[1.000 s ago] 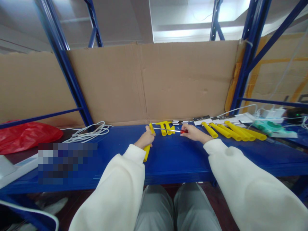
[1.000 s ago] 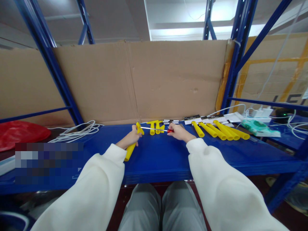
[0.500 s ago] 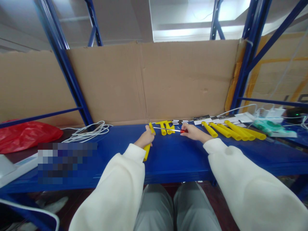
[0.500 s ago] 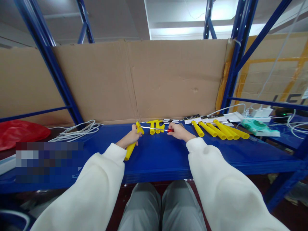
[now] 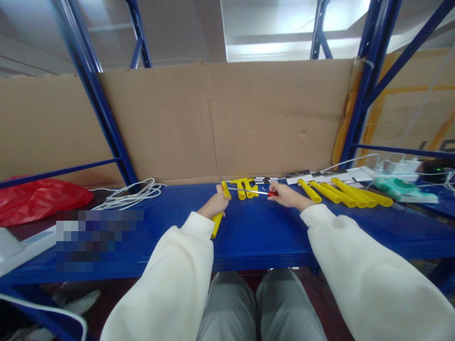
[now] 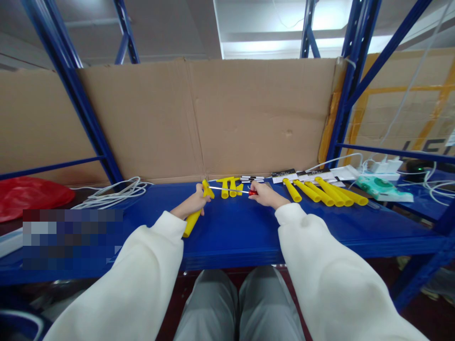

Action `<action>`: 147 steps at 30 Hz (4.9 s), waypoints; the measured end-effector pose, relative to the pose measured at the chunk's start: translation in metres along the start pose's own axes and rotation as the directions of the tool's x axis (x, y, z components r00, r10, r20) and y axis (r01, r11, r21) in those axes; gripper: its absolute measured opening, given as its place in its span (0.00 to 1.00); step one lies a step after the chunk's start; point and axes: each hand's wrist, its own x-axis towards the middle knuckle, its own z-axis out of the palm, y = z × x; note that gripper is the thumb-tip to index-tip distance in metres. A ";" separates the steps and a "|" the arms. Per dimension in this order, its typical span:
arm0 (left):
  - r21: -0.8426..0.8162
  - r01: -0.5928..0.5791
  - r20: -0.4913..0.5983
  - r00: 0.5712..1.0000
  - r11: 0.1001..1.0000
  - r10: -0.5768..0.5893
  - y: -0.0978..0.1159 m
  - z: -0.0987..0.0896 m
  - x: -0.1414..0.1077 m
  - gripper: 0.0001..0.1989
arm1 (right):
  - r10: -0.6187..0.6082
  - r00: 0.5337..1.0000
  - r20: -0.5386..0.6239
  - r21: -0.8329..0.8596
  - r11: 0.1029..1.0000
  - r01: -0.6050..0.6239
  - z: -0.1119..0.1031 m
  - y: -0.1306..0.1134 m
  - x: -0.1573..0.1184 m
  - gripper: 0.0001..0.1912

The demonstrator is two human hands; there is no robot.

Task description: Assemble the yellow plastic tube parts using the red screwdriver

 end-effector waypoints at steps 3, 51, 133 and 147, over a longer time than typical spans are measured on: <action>-0.066 -0.002 0.021 1.000 0.998 0.003 0.002 0.000 -0.003 0.19 | 0.012 1.000 -0.004 -0.001 1.000 -0.012 -0.001 0.001 -0.001 0.12; 0.092 0.022 -0.036 0.999 0.995 -0.018 -0.002 -0.001 0.003 0.20 | -0.020 1.000 -0.007 -0.352 0.936 0.016 -0.018 -0.029 -0.013 0.08; 0.058 -0.008 -0.031 0.999 0.998 0.010 -0.004 -0.002 0.003 0.19 | 0.041 0.993 0.112 -0.236 0.972 -0.014 -0.008 -0.026 -0.011 0.11; 0.087 0.027 -0.033 0.999 0.996 -0.024 0.003 -0.002 -0.002 0.20 | 0.013 0.995 0.101 -0.248 0.969 0.013 -0.007 -0.027 -0.013 0.14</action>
